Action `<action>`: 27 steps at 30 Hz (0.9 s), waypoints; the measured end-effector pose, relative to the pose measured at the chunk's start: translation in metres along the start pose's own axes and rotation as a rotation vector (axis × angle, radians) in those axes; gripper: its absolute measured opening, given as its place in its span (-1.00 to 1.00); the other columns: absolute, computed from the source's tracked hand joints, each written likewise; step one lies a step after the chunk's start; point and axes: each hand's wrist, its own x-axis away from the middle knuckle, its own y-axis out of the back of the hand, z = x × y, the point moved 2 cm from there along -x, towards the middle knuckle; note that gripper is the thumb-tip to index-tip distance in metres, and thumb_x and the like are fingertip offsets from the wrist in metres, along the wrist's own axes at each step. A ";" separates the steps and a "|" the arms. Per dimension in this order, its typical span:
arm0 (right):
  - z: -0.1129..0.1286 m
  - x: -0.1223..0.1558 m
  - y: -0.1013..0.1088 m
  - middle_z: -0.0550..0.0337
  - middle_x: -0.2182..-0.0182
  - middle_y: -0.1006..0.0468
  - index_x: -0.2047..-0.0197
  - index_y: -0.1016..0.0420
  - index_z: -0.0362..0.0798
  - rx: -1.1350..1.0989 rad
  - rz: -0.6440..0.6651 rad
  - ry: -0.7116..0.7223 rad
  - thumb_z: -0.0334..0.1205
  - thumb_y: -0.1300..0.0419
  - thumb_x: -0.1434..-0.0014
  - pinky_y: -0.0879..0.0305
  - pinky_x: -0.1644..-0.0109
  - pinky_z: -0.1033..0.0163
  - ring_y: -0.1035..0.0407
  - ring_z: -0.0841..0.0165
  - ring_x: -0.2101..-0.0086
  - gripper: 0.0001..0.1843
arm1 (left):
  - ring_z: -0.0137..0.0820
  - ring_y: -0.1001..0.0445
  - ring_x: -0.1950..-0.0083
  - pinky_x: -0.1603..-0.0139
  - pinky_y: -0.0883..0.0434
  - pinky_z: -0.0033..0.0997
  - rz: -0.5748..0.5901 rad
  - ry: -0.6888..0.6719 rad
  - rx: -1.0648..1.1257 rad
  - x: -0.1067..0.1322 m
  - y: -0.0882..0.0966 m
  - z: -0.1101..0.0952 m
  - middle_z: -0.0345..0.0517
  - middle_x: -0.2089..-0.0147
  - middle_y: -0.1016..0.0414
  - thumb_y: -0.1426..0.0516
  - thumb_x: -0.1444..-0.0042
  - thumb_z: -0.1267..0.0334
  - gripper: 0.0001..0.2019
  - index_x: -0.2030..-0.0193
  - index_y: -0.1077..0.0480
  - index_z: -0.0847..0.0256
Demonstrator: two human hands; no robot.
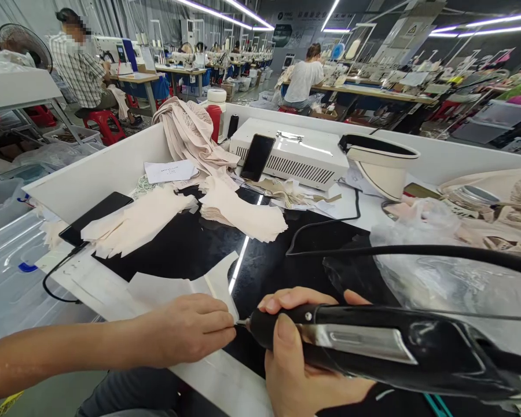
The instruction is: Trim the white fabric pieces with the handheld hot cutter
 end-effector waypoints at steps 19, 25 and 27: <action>-0.002 0.005 0.001 0.47 0.43 -0.58 -0.12 -0.54 0.15 0.021 -0.035 0.008 0.00 -0.73 -0.06 -0.59 0.51 0.09 -0.41 0.31 0.59 -0.32 | -0.28 -0.69 -0.02 -0.17 -0.66 -0.33 0.089 0.029 0.003 0.009 -0.022 0.017 -0.03 0.01 -0.69 -0.17 -0.70 0.50 -0.82 -0.15 -0.60 0.21; 0.000 0.003 -0.003 0.47 0.43 -0.64 -0.15 -0.57 0.15 -0.007 0.007 0.068 -0.10 -0.71 -0.12 -0.54 0.54 0.15 -0.40 0.31 0.59 -0.39 | -0.28 -0.68 -0.03 -0.19 -0.67 -0.32 0.085 0.036 0.006 0.012 -0.022 0.016 -0.01 -0.03 -0.69 -0.19 -0.68 0.48 -0.83 -0.19 -0.59 0.20; -0.001 0.003 -0.002 0.47 0.43 -0.64 -0.15 -0.58 0.15 -0.009 0.006 0.068 -0.11 -0.70 -0.13 -0.55 0.54 0.13 -0.41 0.30 0.59 -0.39 | -0.27 -0.68 -0.05 -0.20 -0.67 -0.31 0.084 0.048 0.003 0.013 -0.022 0.016 0.00 -0.05 -0.69 -0.20 -0.68 0.48 -0.83 -0.19 -0.60 0.19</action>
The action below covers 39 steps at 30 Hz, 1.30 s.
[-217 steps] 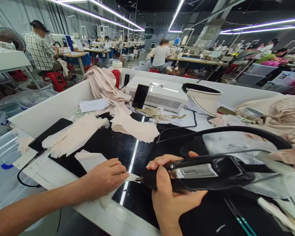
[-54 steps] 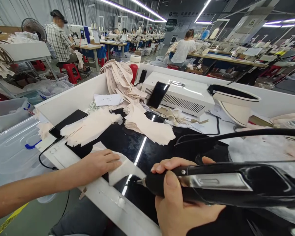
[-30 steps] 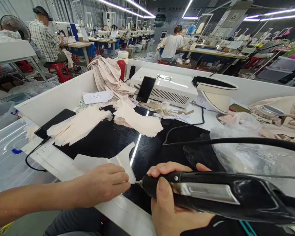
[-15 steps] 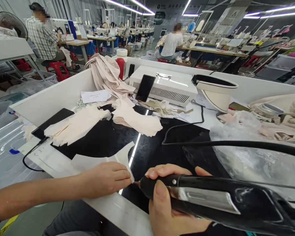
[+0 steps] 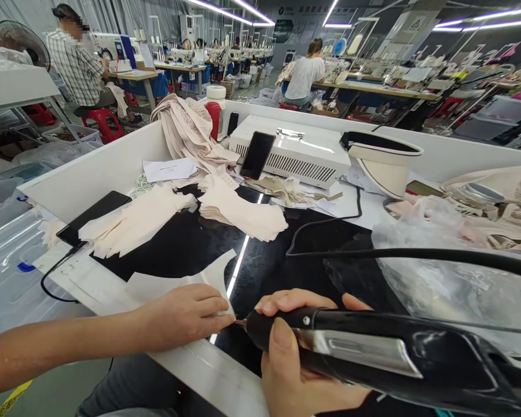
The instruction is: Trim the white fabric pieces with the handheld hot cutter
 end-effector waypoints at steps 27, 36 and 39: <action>-0.011 -0.011 -0.019 0.49 0.41 -0.68 -0.15 -0.57 0.15 -0.058 0.014 -0.072 -0.18 -0.70 -0.10 -0.59 0.50 0.16 -0.48 0.31 0.57 -0.38 | -0.05 -0.69 -0.32 -0.52 -0.63 0.08 -0.089 0.141 0.006 0.015 -0.005 -0.001 0.20 -0.31 -0.68 -0.41 -0.63 0.16 -0.75 -0.33 -0.69 0.08; -0.010 -0.010 -0.023 0.47 0.43 -0.67 -0.12 -0.54 0.12 -0.016 0.011 -0.079 -0.19 -0.71 -0.12 -0.58 0.50 0.17 -0.47 0.32 0.58 -0.40 | 0.07 -0.68 -0.42 -0.52 -0.66 0.16 -0.129 0.151 -0.001 0.017 -0.005 -0.002 0.30 -0.43 -0.67 -0.48 -0.57 0.10 -0.67 -0.37 -0.73 0.06; -0.015 -0.010 -0.022 0.48 0.42 -0.65 -0.14 -0.53 0.14 -0.031 0.005 -0.091 -0.16 -0.71 -0.11 -0.58 0.50 0.17 -0.45 0.33 0.57 -0.36 | 0.06 -0.68 -0.44 -0.55 -0.65 0.16 -0.127 0.160 -0.003 0.019 -0.007 -0.002 0.28 -0.45 -0.67 -0.49 -0.56 0.08 -0.65 -0.38 -0.73 0.03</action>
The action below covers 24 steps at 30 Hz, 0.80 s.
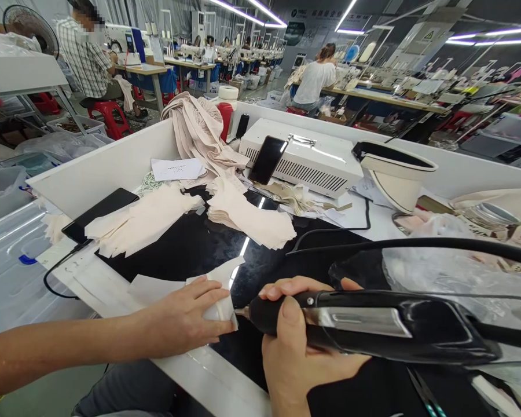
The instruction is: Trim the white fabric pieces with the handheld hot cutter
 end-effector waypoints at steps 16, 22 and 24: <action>0.010 0.010 -0.002 0.48 0.39 -0.69 -0.16 -0.60 0.18 -0.019 0.058 -0.037 -0.24 -0.68 -0.18 -0.65 0.43 0.16 -0.53 0.31 0.53 -0.44 | 0.13 -0.63 -0.55 -0.59 -0.55 0.17 0.034 0.072 -0.123 0.014 -0.006 -0.039 0.34 -0.52 -0.67 -0.39 -0.64 0.10 -0.55 -0.53 -0.57 0.17; 0.017 0.018 0.003 0.47 0.38 -0.71 -0.17 -0.63 0.17 -0.029 0.056 0.005 -0.20 -0.72 -0.17 -0.61 0.44 0.17 -0.52 0.31 0.53 -0.43 | -0.09 -0.65 -0.48 -0.69 -0.43 -0.06 0.016 -0.018 -0.166 0.009 0.011 -0.043 0.14 -0.36 -0.78 -0.27 -0.76 0.07 -0.64 -0.38 -0.65 0.35; 0.016 0.018 0.003 0.47 0.38 -0.71 -0.16 -0.63 0.18 -0.026 0.047 0.007 -0.21 -0.71 -0.17 -0.57 0.46 0.16 -0.52 0.29 0.54 -0.43 | -0.14 -0.69 -0.37 -0.62 -0.50 -0.13 -0.009 -0.024 -0.139 0.004 0.015 -0.036 0.11 -0.25 -0.79 -0.30 -0.75 0.08 -0.67 -0.29 -0.67 0.36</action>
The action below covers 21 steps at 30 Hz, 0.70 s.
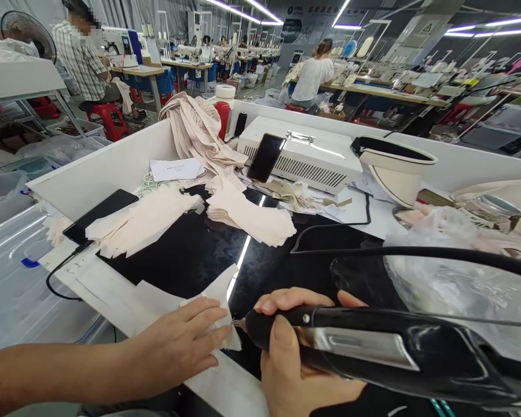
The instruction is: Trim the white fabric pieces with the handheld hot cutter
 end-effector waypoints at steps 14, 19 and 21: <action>0.001 -0.003 -0.002 0.48 0.42 -0.69 -0.12 -0.58 0.15 0.020 -0.024 -0.001 -0.15 -0.71 -0.14 -0.52 0.50 0.14 -0.49 0.27 0.57 -0.43 | -0.06 -0.72 -0.35 -0.44 -0.68 -0.06 0.046 0.065 0.126 0.002 -0.004 0.022 0.17 -0.33 -0.71 -0.55 -0.52 -0.01 -0.51 -0.36 -0.60 0.18; 0.001 -0.010 -0.011 0.50 0.44 -0.68 -0.10 -0.58 0.15 -0.001 -0.045 -0.013 -0.19 -0.69 -0.10 -0.55 0.51 0.15 -0.50 0.28 0.58 -0.43 | -0.05 -0.70 -0.37 -0.46 -0.68 -0.04 0.093 0.055 0.126 0.004 -0.008 0.022 0.22 -0.37 -0.69 -0.55 -0.52 -0.03 -0.50 -0.37 -0.61 0.20; 0.000 -0.010 -0.014 0.50 0.44 -0.68 -0.10 -0.58 0.15 -0.002 -0.059 -0.004 -0.18 -0.69 -0.10 -0.56 0.51 0.14 -0.50 0.28 0.58 -0.43 | -0.06 -0.69 -0.37 -0.46 -0.67 -0.04 0.095 0.051 0.126 0.005 -0.010 0.023 0.24 -0.38 -0.69 -0.53 -0.53 -0.04 -0.50 -0.38 -0.62 0.21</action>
